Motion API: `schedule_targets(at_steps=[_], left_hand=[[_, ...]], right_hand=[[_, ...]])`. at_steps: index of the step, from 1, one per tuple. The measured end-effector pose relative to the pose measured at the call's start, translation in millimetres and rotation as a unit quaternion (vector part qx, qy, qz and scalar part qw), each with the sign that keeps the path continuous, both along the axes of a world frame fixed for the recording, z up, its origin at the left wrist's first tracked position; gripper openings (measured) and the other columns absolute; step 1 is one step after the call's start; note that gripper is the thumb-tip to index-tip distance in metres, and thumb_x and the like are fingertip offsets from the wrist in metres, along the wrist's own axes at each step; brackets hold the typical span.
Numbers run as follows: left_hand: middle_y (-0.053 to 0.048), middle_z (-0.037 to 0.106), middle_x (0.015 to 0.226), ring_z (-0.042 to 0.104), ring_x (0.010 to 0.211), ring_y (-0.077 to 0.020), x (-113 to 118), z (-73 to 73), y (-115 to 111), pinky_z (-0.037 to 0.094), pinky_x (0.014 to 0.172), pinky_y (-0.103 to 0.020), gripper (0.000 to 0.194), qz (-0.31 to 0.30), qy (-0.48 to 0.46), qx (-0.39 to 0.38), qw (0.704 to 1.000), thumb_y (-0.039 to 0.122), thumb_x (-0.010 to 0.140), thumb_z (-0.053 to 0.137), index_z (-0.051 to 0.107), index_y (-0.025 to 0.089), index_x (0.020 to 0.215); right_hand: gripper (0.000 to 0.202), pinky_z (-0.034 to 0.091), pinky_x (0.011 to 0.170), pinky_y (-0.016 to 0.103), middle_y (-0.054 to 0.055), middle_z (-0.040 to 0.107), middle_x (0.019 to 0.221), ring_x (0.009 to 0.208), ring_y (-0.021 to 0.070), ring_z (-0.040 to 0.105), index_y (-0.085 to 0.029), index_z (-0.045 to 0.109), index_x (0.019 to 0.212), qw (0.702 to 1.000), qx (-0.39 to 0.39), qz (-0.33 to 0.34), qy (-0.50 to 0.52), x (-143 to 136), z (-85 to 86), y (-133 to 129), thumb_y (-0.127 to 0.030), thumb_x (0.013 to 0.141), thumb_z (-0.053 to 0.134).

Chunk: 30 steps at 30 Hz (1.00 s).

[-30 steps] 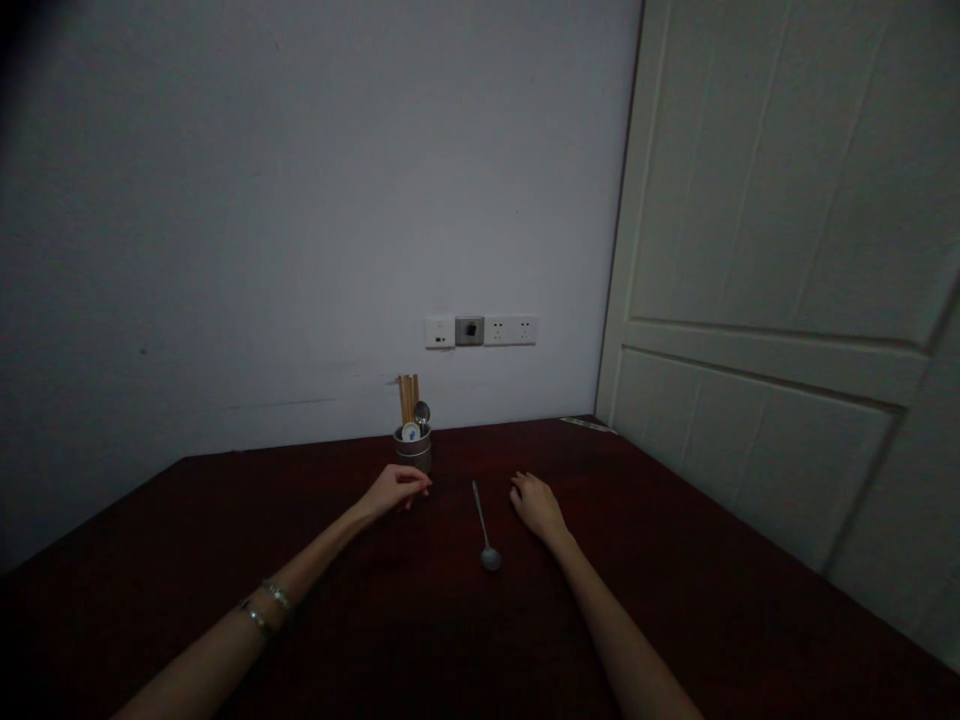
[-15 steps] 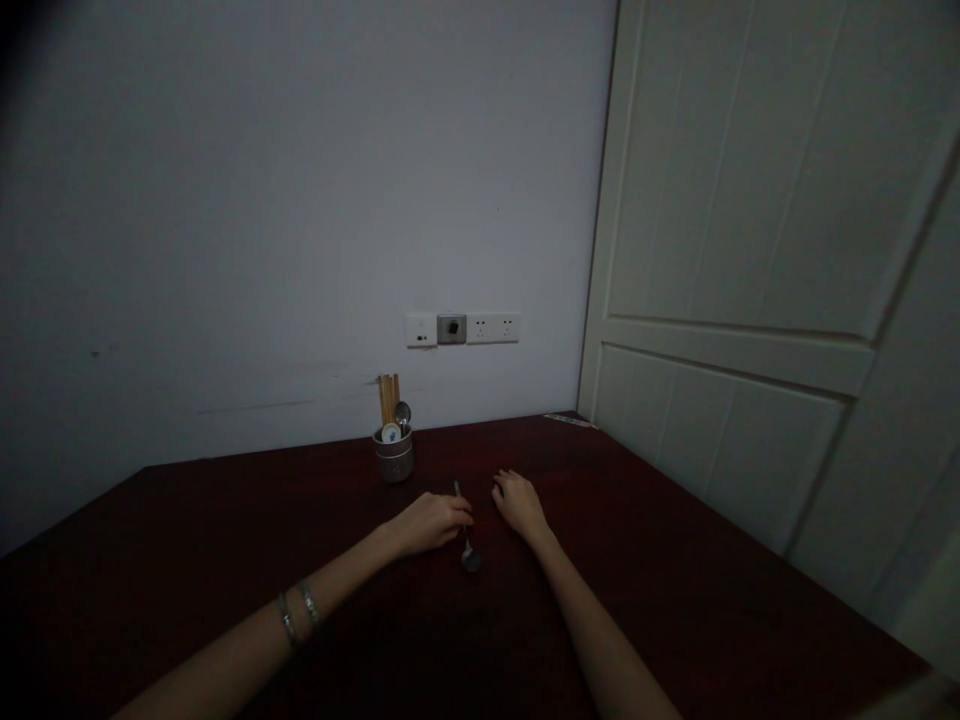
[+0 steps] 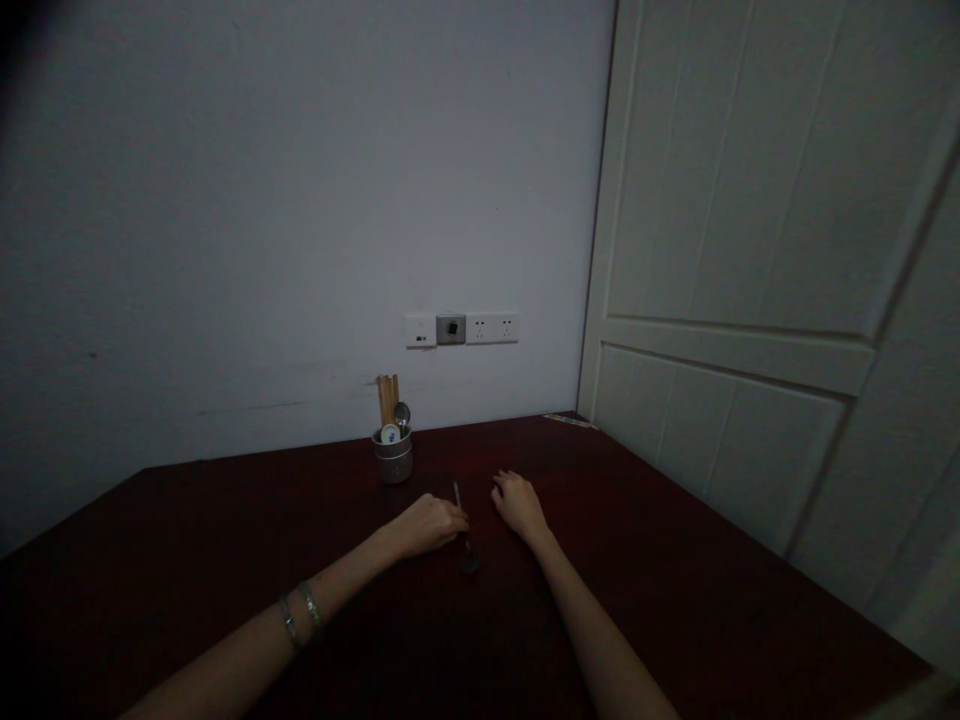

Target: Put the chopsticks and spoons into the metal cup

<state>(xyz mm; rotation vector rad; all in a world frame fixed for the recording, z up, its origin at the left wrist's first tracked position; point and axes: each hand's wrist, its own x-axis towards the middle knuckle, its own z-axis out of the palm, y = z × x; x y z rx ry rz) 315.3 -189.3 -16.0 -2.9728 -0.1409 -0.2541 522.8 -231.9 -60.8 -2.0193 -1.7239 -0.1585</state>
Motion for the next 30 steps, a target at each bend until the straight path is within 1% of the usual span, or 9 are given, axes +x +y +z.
schedule_targets(at_steps=[3, 6, 10, 14, 17, 21, 26, 28, 30], left_hand=[[-0.005, 0.068, 0.09, 0.063, 0.086, -0.0153, 0, 2.9, -1, 0.044, 0.066, -0.02, 0.017, 0.0, 0.003, 0.013, 1.0, 0.013, 0.082, 0.048, 0.063, 0.02, 0.088], [-0.004, 0.068, 0.089, 0.064, 0.083, -0.015, -2, 9.6, -1, 0.043, 0.066, -0.02, 0.017, 0.008, -0.007, 0.012, 1.0, 0.014, 0.082, 0.049, 0.062, 0.021, 0.089], [-0.003, 0.069, 0.092, 0.064, 0.084, -0.0154, -9, 26.4, 2, 0.043, 0.068, -0.021, 0.02, 0.031, -0.052, -0.006, 0.998, 0.016, 0.081, 0.051, 0.063, 0.022, 0.095], [-0.002, 0.067, 0.103, 0.062, 0.093, -0.0153, -20, 46.3, 9, 0.043, 0.078, -0.022, 0.025, 0.047, -0.146, -0.076, 0.985, 0.017, 0.082, 0.051, 0.063, 0.024, 0.102], [-0.004, 0.068, 0.1, 0.063, 0.092, -0.0161, -30, 60.5, 14, 0.044, 0.081, -0.024, 0.024, 0.073, -0.237, -0.131, 0.96, 0.022, 0.082, 0.051, 0.066, 0.021, 0.1], [-0.005, 0.07, 0.093, 0.064, 0.084, -0.017, -47, 81.6, 17, 0.046, 0.078, -0.026, 0.022, 0.129, -0.335, -0.201, 0.911, 0.027, 0.08, 0.055, 0.07, 0.018, 0.093], [-0.007, 0.071, 0.086, 0.064, 0.078, -0.0184, -74, 108.2, 14, 0.046, 0.071, -0.026, 0.02, 0.171, -0.394, -0.297, 0.853, 0.027, 0.073, 0.061, 0.072, 0.015, 0.084], [-0.007, 0.071, 0.081, 0.063, 0.075, -0.0183, -83, 114.7, 14, 0.045, 0.065, -0.025, 0.021, 0.188, -0.413, -0.335, 0.826, 0.027, 0.071, 0.063, 0.072, 0.014, 0.084], [-0.006, 0.07, 0.074, 0.061, 0.067, -0.0166, -91, 117.4, 13, 0.042, 0.056, -0.023, 0.024, 0.208, -0.425, -0.374, 0.798, 0.029, 0.069, 0.064, 0.072, 0.013, 0.085]], right_hand=[[0.04, 0.032, 0.1, 0.031, 0.012, 0.056, 0.122, 0.116, 0.0204, 0.048, -0.011, 0.06, 0.114, 1.0, 0.0, -0.001, -0.001, 1, -0.4, 1, -0.024, 0.084, 0.038], [0.041, 0.032, 0.1, 0.031, 0.011, 0.055, 0.123, 0.117, 0.0209, 0.047, -0.011, 0.06, 0.115, 1.0, -0.006, -0.003, 0.001, 1, -1.7, 2, -0.025, 0.083, 0.038], [0.041, 0.033, 0.1, 0.032, 0.012, 0.055, 0.123, 0.117, 0.0215, 0.047, -0.01, 0.06, 0.114, 1.0, -0.002, -0.004, 0.005, 2, -3.6, 2, -0.025, 0.083, 0.039], [0.04, 0.033, 0.099, 0.033, 0.013, 0.056, 0.122, 0.117, 0.022, 0.048, -0.01, 0.061, 0.113, 1.0, 0.006, 0.005, 0.01, 1, -3.9, 2, -0.024, 0.083, 0.039], [0.04, 0.034, 0.099, 0.034, 0.013, 0.056, 0.122, 0.117, 0.0223, 0.047, -0.01, 0.061, 0.113, 1.0, 0.003, 0.011, 0.011, 3, -5.5, 3, -0.024, 0.082, 0.039], [0.04, 0.034, 0.099, 0.034, 0.014, 0.056, 0.121, 0.116, 0.0224, 0.048, -0.01, 0.061, 0.112, 1.0, 0.007, 0.014, 0.009, 6, -9.7, 5, -0.024, 0.082, 0.04], [0.041, 0.035, 0.099, 0.034, 0.015, 0.056, 0.121, 0.115, 0.0224, 0.049, -0.008, 0.061, 0.112, 1.0, 0.016, 0.021, 0.007, 6, -11.1, 5, -0.023, 0.082, 0.038], [0.041, 0.034, 0.1, 0.033, 0.015, 0.056, 0.122, 0.116, 0.0224, 0.049, -0.007, 0.061, 0.113, 1.0, 0.014, 0.023, 0.003, 5, -10.8, 5, -0.023, 0.082, 0.038], [0.041, 0.034, 0.101, 0.033, 0.015, 0.056, 0.122, 0.116, 0.0226, 0.049, -0.006, 0.061, 0.112, 1.0, 0.015, 0.021, 0.006, 5, -10.9, 5, -0.022, 0.082, 0.038]])
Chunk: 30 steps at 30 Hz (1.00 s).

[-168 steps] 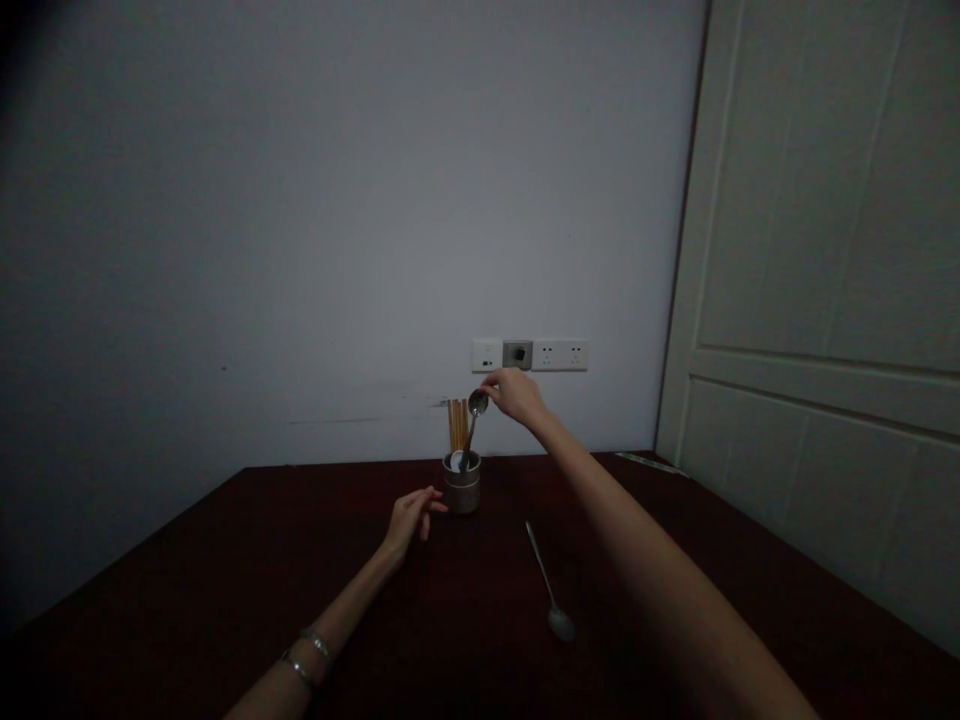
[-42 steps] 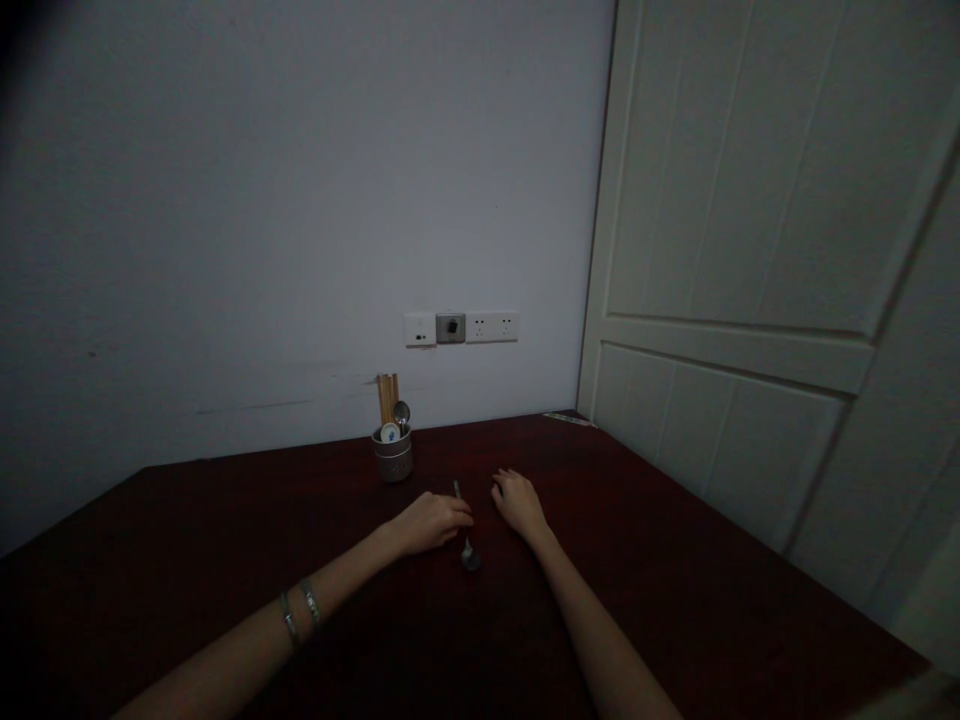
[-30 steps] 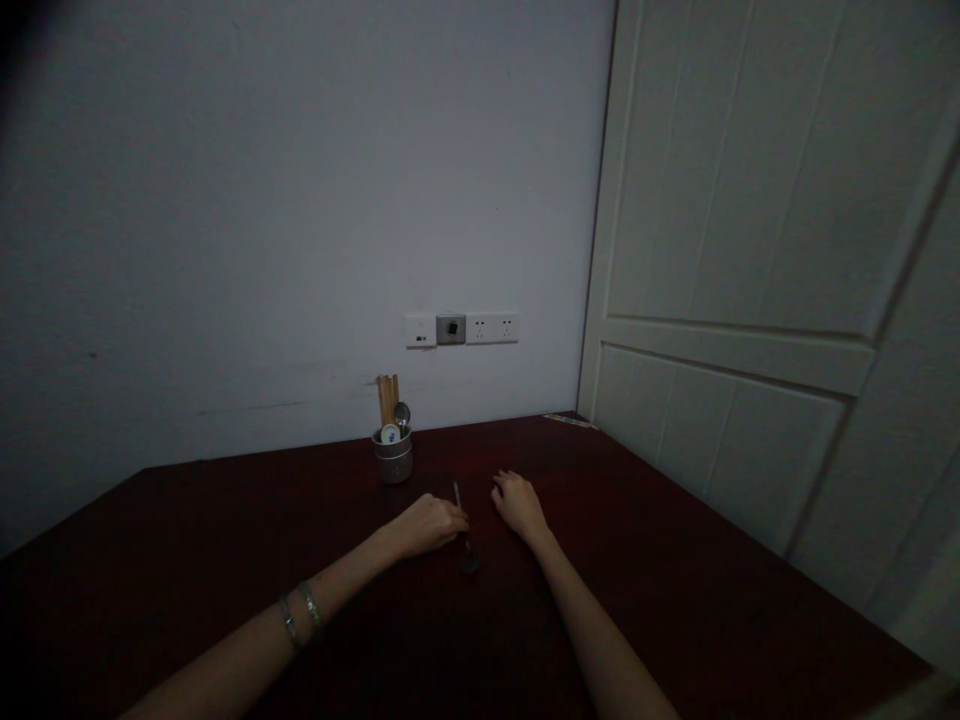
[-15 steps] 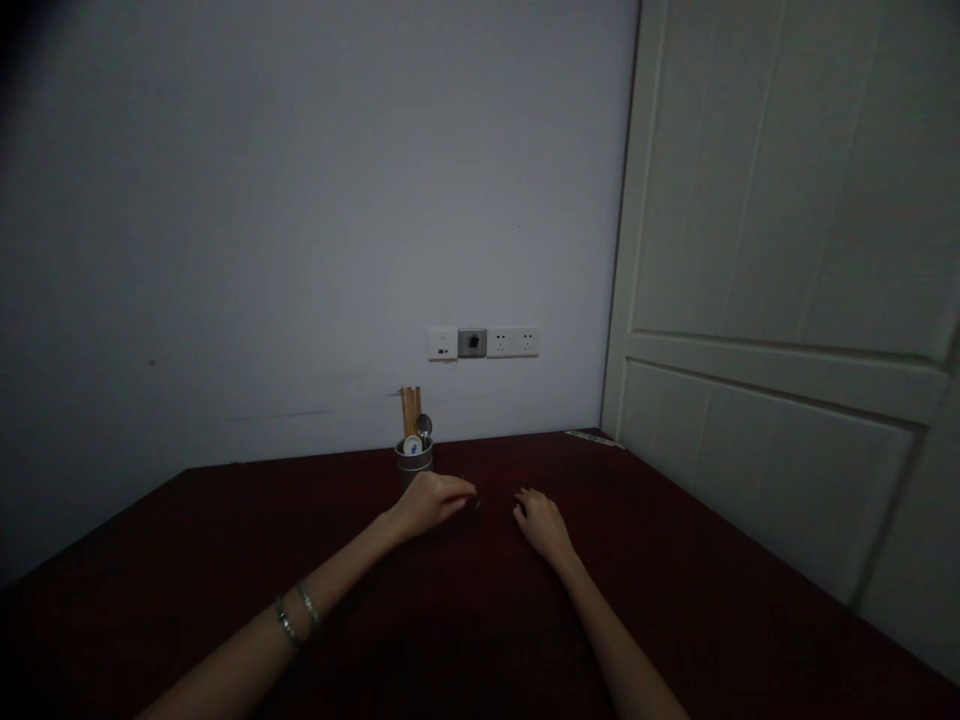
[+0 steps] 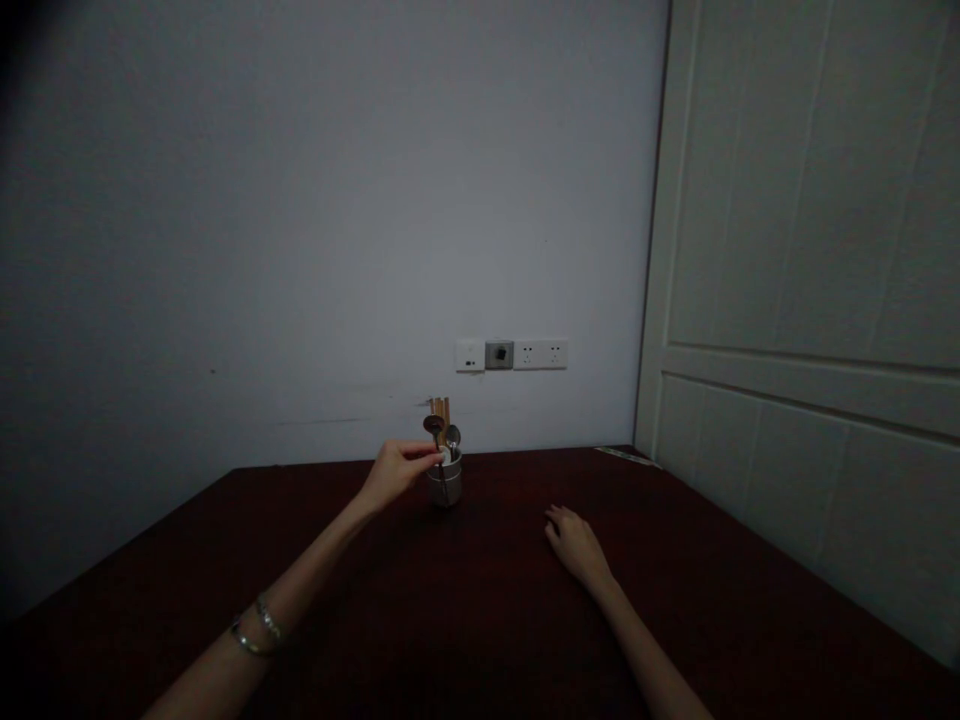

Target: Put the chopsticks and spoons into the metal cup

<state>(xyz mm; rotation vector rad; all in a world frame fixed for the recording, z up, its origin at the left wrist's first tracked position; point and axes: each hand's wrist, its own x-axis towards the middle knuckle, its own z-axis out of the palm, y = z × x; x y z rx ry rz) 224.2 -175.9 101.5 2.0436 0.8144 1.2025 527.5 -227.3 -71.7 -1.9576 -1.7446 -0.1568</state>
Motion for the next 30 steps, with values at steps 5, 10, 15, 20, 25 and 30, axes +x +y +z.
schedule_targets(at_steps=[5, 10, 15, 20, 25, 30], left_hand=[[-0.004, 0.064, 0.058, 0.046, 0.045, -0.0087, -13, -7.9, 3, 0.028, 0.042, -0.02, 0.028, 0.006, -0.033, -0.095, 0.995, 0.031, 0.063, 0.067, 0.072, 0.009, 0.081], [-0.001, 0.059, 0.049, 0.04, 0.042, -0.0068, -21, -24.1, 12, 0.025, 0.042, -0.019, 0.026, 0.007, -0.037, -0.132, 0.991, 0.029, 0.062, 0.068, 0.072, 0.01, 0.079], [0.004, 0.051, 0.042, 0.031, 0.035, -0.0047, -26, -31.6, 20, 0.021, 0.039, -0.02, 0.028, 0.0, 0.0, -0.145, 0.989, 0.031, 0.063, 0.067, 0.07, 0.011, 0.082], [0.003, 0.051, 0.045, 0.031, 0.034, -0.0041, -29, -26.3, 17, 0.02, 0.038, -0.02, 0.028, -0.011, 0.014, -0.14, 0.99, 0.033, 0.064, 0.065, 0.069, 0.01, 0.08], [0.003, 0.054, 0.048, 0.033, 0.035, -0.0048, -29, -24.2, 16, 0.024, 0.039, -0.02, 0.03, -0.017, 0.026, -0.14, 0.99, 0.033, 0.064, 0.065, 0.069, 0.01, 0.083], [-0.004, 0.064, 0.062, 0.047, 0.047, -0.0096, -31, -24.4, 15, 0.032, 0.046, -0.021, 0.029, -0.031, 0.047, -0.093, 0.994, 0.034, 0.066, 0.063, 0.071, 0.01, 0.081]], right_hand=[[0.04, 0.034, 0.1, 0.035, 0.014, 0.056, 0.121, 0.116, 0.0225, 0.049, -0.009, 0.062, 0.111, 1.0, 0.005, -0.001, 0.014, 2, -3.1, 2, -0.023, 0.081, 0.039], [0.042, 0.034, 0.1, 0.035, 0.015, 0.056, 0.121, 0.116, 0.0228, 0.048, -0.008, 0.061, 0.113, 1.0, 0.003, 0.001, 0.005, 5, -5.6, 4, -0.024, 0.081, 0.039], [0.041, 0.033, 0.101, 0.034, 0.013, 0.056, 0.122, 0.116, 0.0223, 0.049, -0.009, 0.061, 0.112, 1.0, -0.007, -0.001, 0.005, 6, -5.5, 3, -0.025, 0.081, 0.04], [0.041, 0.036, 0.098, 0.033, 0.013, 0.058, 0.12, 0.112, 0.0219, 0.052, -0.009, 0.06, 0.114, 0.999, -0.034, 0.008, 0.039, 10, 4.0, 5, -0.026, 0.08, 0.043], [0.035, 0.042, 0.09, 0.03, 0.011, 0.065, 0.107, 0.101, 0.0202, 0.059, -0.011, 0.065, 0.106, 0.992, 0.002, 0.082, 0.094, -16, 69.7, 18, -0.029, 0.08, 0.048], [0.028, 0.048, 0.075, 0.028, 0.007, 0.068, 0.095, 0.087, 0.0175, 0.062, -0.017, 0.069, 0.095, 0.959, 0.116, 0.236, 0.106, -87, 168.4, 27, -0.035, 0.081, 0.052]])
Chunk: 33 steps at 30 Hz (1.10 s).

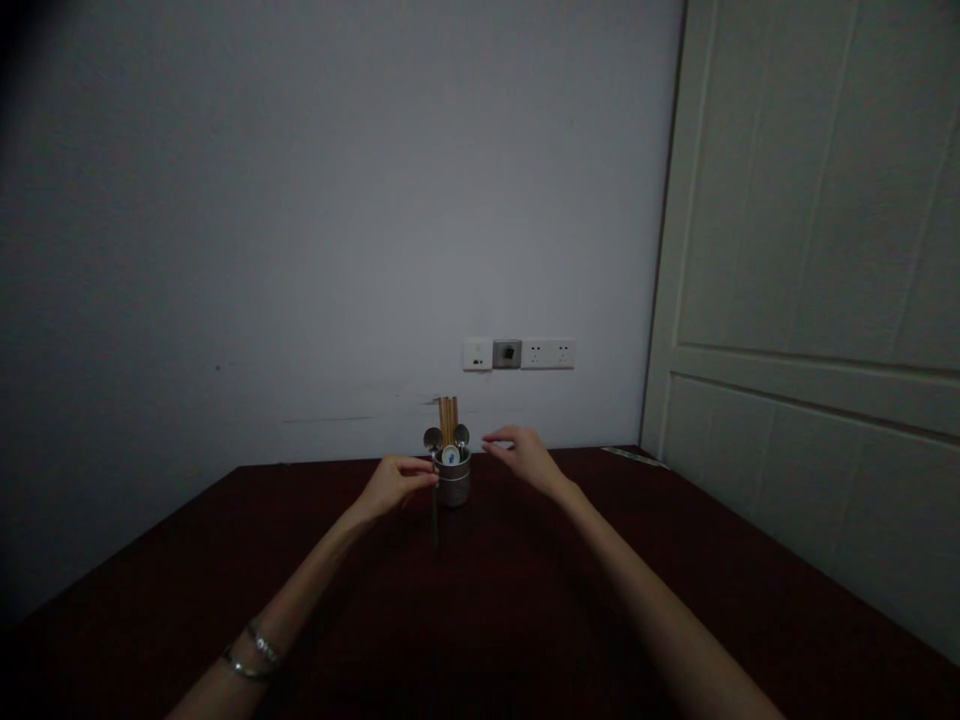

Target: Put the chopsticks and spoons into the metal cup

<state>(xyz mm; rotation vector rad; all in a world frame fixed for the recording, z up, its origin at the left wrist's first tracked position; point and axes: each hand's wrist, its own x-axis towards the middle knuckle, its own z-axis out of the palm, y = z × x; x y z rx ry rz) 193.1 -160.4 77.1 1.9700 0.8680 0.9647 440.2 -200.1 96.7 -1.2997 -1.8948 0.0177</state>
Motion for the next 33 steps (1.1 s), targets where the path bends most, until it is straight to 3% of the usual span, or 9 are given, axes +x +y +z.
schedule_targets(at_steps=[3, 6, 11, 15, 19, 23, 27, 30, 33], left_hand=[[-0.006, 0.068, 0.072, 0.057, 0.064, -0.0161, 0, 0.3, -2, 0.039, 0.056, -0.024, 0.026, -0.007, 0.003, 0.029, 1.0, 0.033, 0.066, 0.064, 0.072, 0.011, 0.078], [-0.006, 0.069, 0.076, 0.059, 0.071, -0.0185, 1, 0.7, -3, 0.042, 0.063, -0.026, 0.024, -0.023, 0.0, 0.038, 0.999, 0.031, 0.066, 0.064, 0.072, 0.011, 0.078], [-0.005, 0.069, 0.076, 0.058, 0.069, -0.0171, 1, 1.4, -2, 0.041, 0.06, -0.024, 0.022, -0.031, -0.006, 0.029, 0.999, 0.029, 0.067, 0.064, 0.072, 0.011, 0.077], [-0.004, 0.066, 0.067, 0.05, 0.051, -0.0102, 1, 0.0, -1, 0.035, 0.047, -0.02, 0.022, -0.007, 0.002, -0.005, 1.0, 0.029, 0.065, 0.065, 0.071, 0.01, 0.075], [-0.001, 0.061, 0.057, 0.038, 0.037, -0.005, 1, -1.3, 1, 0.03, 0.038, -0.019, 0.032, 0.01, -0.028, -0.049, 0.998, 0.032, 0.065, 0.065, 0.069, 0.009, 0.086], [-0.003, 0.064, 0.064, 0.041, 0.038, -0.005, -10, -3.4, 17, 0.031, 0.038, -0.019, 0.047, 0.031, -0.073, -0.055, 0.995, 0.039, 0.065, 0.067, 0.065, 0.009, 0.101], [-0.005, 0.064, 0.063, 0.04, 0.036, -0.0048, -30, -22.2, 50, 0.028, 0.035, -0.018, 0.051, 0.086, -0.098, -0.058, 0.99, 0.048, 0.068, 0.061, 0.065, 0.009, 0.1], [-0.01, 0.067, 0.084, 0.042, 0.037, -0.004, -44, -49.3, 74, 0.029, 0.034, -0.018, 0.05, 0.127, -0.124, -0.081, 0.981, 0.051, 0.066, 0.059, 0.066, 0.008, 0.09], [-0.011, 0.067, 0.084, 0.042, 0.037, -0.0041, -57, -76.6, 91, 0.029, 0.034, -0.019, 0.051, 0.168, -0.125, -0.108, 0.972, 0.053, 0.064, 0.058, 0.066, 0.008, 0.087]], right_hand=[[0.026, 0.046, 0.07, 0.027, 0.006, 0.068, 0.089, 0.079, 0.015, 0.061, -0.018, 0.069, 0.091, 0.997, 0.057, 0.049, -0.028, -36, 38.9, 2, -0.035, 0.081, 0.054], [0.021, 0.044, 0.071, 0.026, 0.006, 0.067, 0.086, 0.076, 0.0134, 0.059, -0.018, 0.07, 0.087, 0.989, 0.081, 0.077, -0.095, -56, 56.9, 3, -0.032, 0.081, 0.055], [0.018, 0.041, 0.066, 0.023, 0.005, 0.065, 0.082, 0.073, 0.0122, 0.056, -0.018, 0.07, 0.083, 0.982, 0.063, 0.083, -0.16, -71, 61.0, 7, -0.027, 0.082, 0.055], [0.018, 0.039, 0.065, 0.023, 0.004, 0.063, 0.08, 0.071, 0.0118, 0.054, -0.017, 0.069, 0.081, 0.98, 0.056, 0.063, -0.18, -77, 59.4, 12, -0.026, 0.083, 0.054], [0.018, 0.037, 0.064, 0.022, 0.005, 0.063, 0.081, 0.073, 0.0121, 0.054, -0.015, 0.067, 0.082, 0.975, 0.07, 0.039, -0.206, -79, 64.1, 16, -0.025, 0.084, 0.052], [0.02, 0.036, 0.065, 0.022, 0.005, 0.062, 0.083, 0.075, 0.0125, 0.054, -0.015, 0.066, 0.083, 0.968, 0.095, 0.008, -0.232, -80, 81.8, 27, -0.026, 0.085, 0.05], [0.021, 0.036, 0.068, 0.023, 0.005, 0.061, 0.085, 0.079, 0.0138, 0.054, -0.015, 0.066, 0.084, 0.961, 0.111, -0.022, -0.254, -76, 109.2, 47, -0.027, 0.085, 0.049], [0.022, 0.037, 0.068, 0.023, 0.006, 0.06, 0.089, 0.083, 0.0146, 0.054, -0.014, 0.066, 0.086, 0.957, 0.119, -0.06, -0.258, -71, 127.9, 63, -0.028, 0.086, 0.048], [0.024, 0.037, 0.07, 0.023, 0.007, 0.06, 0.092, 0.087, 0.0158, 0.054, -0.013, 0.066, 0.089, 0.952, 0.123, -0.086, -0.266, -69, 138.5, 75, -0.027, 0.087, 0.047]])
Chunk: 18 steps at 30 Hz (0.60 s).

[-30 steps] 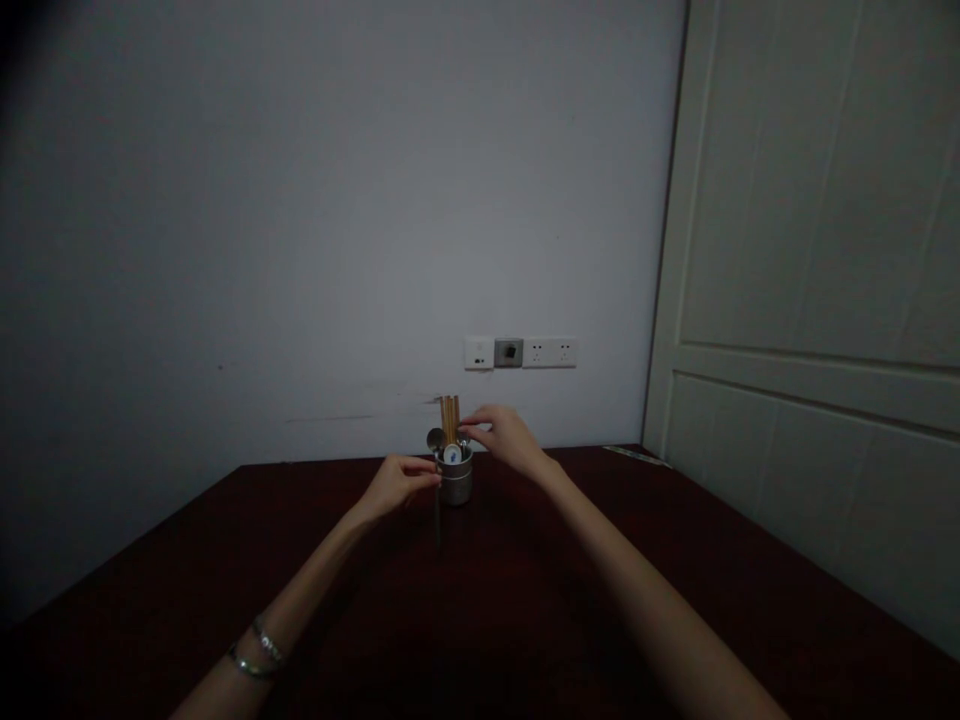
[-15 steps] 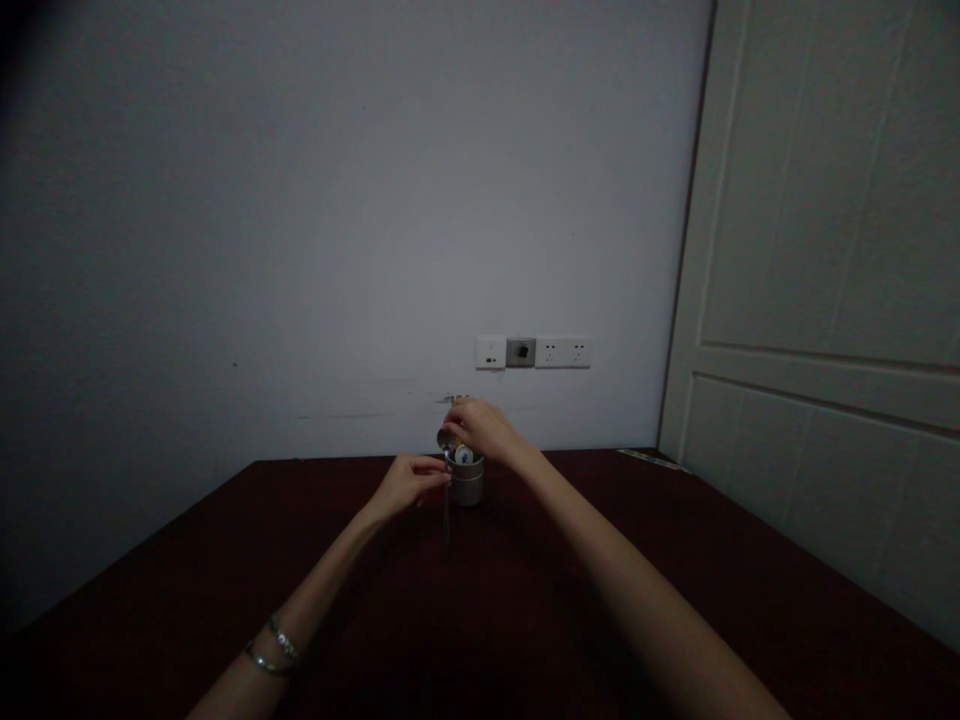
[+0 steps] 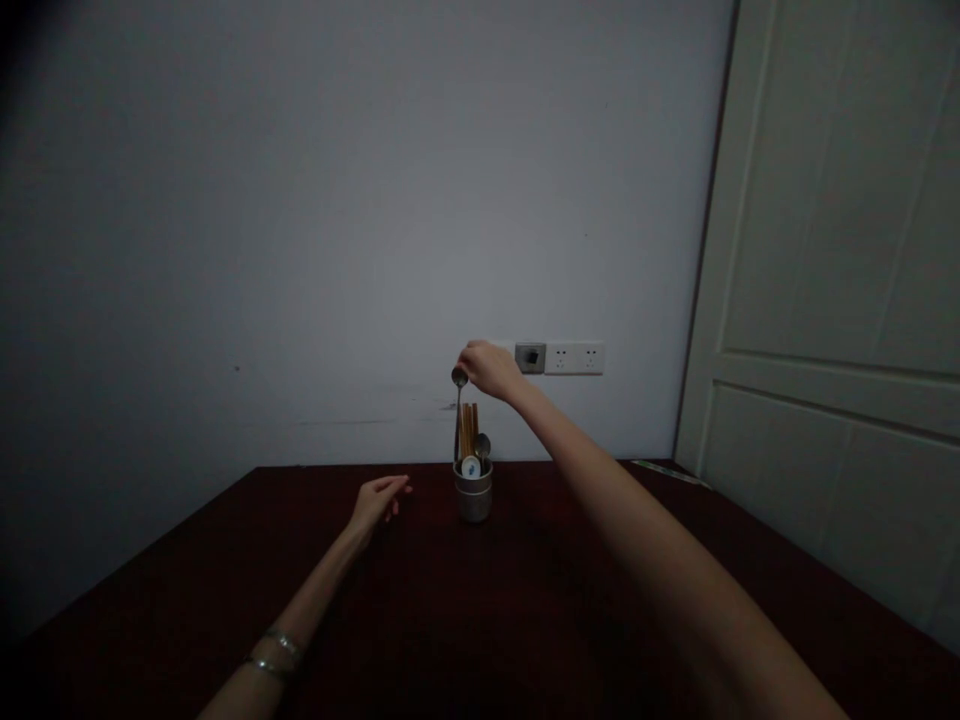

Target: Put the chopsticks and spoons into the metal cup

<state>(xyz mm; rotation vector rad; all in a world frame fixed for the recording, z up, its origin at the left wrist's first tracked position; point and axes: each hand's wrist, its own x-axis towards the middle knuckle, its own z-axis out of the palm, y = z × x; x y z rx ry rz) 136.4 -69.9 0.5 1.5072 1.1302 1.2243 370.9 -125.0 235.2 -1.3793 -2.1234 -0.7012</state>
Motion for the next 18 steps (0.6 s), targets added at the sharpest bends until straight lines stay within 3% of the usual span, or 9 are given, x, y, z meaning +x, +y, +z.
schedule_targets(at_steps=[4, 9, 18], left_hand=[[-0.011, 0.067, 0.082, 0.042, 0.037, -0.0048, -12, -25.3, 14, 0.027, 0.035, -0.019, 0.05, 0.027, 0.003, -0.021, 0.999, 0.053, 0.065, 0.056, 0.065, 0.008, 0.083], [-0.008, 0.066, 0.069, 0.039, 0.032, -0.0054, -17, -46.4, 24, 0.026, 0.036, -0.02, 0.047, 0.034, 0.048, -0.011, 0.998, 0.054, 0.068, 0.053, 0.064, 0.008, 0.076], [-0.006, 0.063, 0.064, 0.039, 0.033, -0.0066, -17, -57.5, 27, 0.027, 0.038, -0.021, 0.049, 0.024, 0.096, 0.016, 0.995, 0.056, 0.069, 0.05, 0.063, 0.009, 0.071]], right_hand=[[0.026, 0.038, 0.071, 0.023, 0.009, 0.059, 0.096, 0.091, 0.0169, 0.053, -0.011, 0.066, 0.091, 1.0, 0.012, -0.019, -0.016, -1, -0.5, 15, -0.025, 0.088, 0.044], [0.027, 0.039, 0.068, 0.023, 0.009, 0.06, 0.095, 0.091, 0.0174, 0.054, -0.012, 0.066, 0.091, 0.999, 0.015, -0.038, -0.032, -2, -14.4, 28, -0.026, 0.088, 0.044], [0.028, 0.039, 0.068, 0.023, 0.01, 0.06, 0.097, 0.092, 0.0187, 0.055, -0.012, 0.065, 0.092, 0.998, -0.017, -0.052, -0.035, 1, -38.1, 41, -0.027, 0.089, 0.042]])
